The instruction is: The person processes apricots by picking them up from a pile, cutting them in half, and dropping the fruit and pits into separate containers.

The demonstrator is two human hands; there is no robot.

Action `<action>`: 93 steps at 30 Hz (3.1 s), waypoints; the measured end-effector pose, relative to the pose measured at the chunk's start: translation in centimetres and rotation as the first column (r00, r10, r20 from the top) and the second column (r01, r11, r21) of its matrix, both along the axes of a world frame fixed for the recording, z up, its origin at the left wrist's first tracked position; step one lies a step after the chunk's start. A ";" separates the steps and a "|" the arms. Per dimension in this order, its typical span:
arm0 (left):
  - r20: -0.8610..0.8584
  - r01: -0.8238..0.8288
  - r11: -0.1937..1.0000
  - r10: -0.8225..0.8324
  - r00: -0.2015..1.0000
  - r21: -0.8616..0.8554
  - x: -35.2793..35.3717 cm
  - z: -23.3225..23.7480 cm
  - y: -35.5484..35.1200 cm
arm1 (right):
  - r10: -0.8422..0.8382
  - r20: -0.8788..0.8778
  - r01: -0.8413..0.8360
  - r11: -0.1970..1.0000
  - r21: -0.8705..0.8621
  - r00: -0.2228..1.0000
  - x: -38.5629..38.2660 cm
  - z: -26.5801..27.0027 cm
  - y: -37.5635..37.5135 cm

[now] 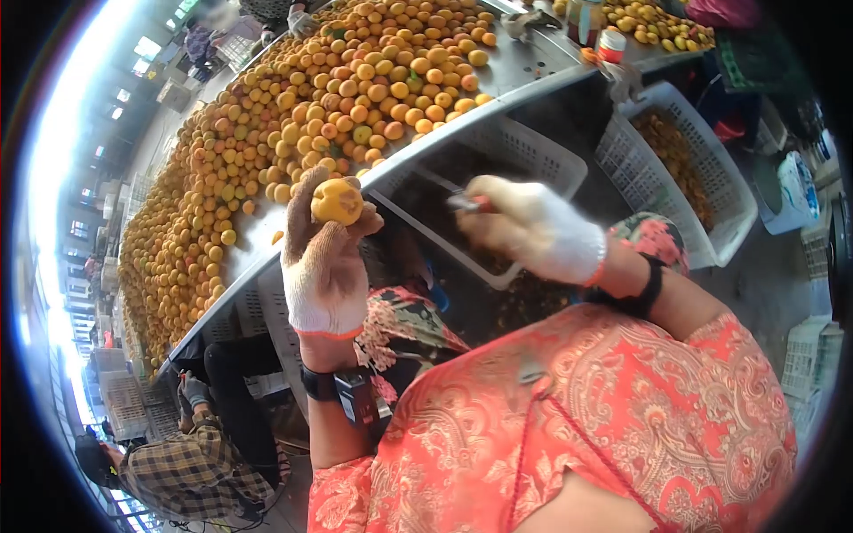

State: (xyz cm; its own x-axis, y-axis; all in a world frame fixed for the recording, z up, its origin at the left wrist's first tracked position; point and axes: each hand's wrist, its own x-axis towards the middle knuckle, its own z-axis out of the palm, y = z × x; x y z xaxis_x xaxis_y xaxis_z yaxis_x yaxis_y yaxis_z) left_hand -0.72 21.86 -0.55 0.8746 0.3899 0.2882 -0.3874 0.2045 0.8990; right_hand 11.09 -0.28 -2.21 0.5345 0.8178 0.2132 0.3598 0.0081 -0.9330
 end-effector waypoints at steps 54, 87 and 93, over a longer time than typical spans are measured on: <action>-0.136 0.092 0.850 -0.189 0.973 -0.518 1.9 0.0 -11.2 | -0.395 0.368 0.388 0.917 0.097 0.842 -4.8 -0.4 -1.8; -0.212 -0.157 0.925 0.086 0.973 -0.347 0.3 -2.0 -8.0 | -0.243 -0.286 0.307 0.929 0.207 0.927 -4.5 1.3 -2.2; -0.205 0.084 0.996 -0.089 0.975 -0.032 -0.9 -0.6 -10.7 | -0.251 -0.254 0.320 0.905 0.281 0.934 -4.3 1.6 0.7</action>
State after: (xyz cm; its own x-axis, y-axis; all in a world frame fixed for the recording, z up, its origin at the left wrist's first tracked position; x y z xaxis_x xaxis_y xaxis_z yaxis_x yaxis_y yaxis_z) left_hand -1.63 11.20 -1.14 0.9450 0.3145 0.0902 -0.1743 0.2506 0.9523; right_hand 6.76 0.46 -0.58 0.7947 0.5323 0.2919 0.1906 0.2377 -0.9525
